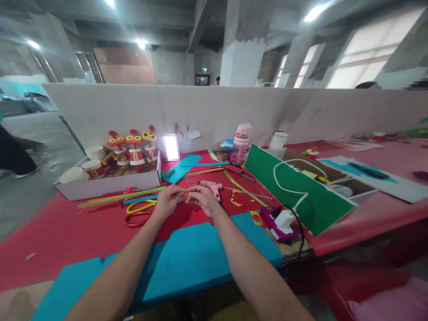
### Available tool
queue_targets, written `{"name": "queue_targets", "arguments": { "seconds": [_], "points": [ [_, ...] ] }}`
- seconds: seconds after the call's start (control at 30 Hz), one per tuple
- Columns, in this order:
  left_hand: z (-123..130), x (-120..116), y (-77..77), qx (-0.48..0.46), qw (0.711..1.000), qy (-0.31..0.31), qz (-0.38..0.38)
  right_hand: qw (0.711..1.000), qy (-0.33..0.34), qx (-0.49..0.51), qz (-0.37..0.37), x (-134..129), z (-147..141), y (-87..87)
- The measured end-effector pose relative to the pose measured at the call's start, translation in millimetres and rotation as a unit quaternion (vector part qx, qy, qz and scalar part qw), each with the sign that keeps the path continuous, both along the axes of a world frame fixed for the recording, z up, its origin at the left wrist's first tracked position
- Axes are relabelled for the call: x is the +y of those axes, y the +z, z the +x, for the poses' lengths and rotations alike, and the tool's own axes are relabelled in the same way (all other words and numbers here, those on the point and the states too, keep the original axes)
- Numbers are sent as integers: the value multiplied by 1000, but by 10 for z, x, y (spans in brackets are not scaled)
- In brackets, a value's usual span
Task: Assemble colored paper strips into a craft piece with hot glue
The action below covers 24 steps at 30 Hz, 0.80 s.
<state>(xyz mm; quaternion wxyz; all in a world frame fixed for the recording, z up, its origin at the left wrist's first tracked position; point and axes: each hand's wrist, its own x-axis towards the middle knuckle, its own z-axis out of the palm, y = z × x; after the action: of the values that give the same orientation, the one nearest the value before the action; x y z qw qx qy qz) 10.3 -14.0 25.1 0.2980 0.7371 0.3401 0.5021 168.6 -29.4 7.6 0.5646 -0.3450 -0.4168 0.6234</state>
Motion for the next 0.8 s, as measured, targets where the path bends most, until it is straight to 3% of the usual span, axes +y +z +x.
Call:
{"name": "queue_targets", "arguments": {
  "seconds": [0.2,0.47,0.63,0.8],
  "points": [
    [-15,-2,-16,67,996,-11,63,1000,3,12,-6,0,13,0],
    [-46,18,-45,209,961,-23,178,999,10,40,-20,1,30,5],
    [-44,-19,-4,233,953,-35,193,998,24,52,-31,-4,38,32],
    [-35,-31,-9,203,962,-43,176,997,22,64,-38,0,26,30]
  ]
}}
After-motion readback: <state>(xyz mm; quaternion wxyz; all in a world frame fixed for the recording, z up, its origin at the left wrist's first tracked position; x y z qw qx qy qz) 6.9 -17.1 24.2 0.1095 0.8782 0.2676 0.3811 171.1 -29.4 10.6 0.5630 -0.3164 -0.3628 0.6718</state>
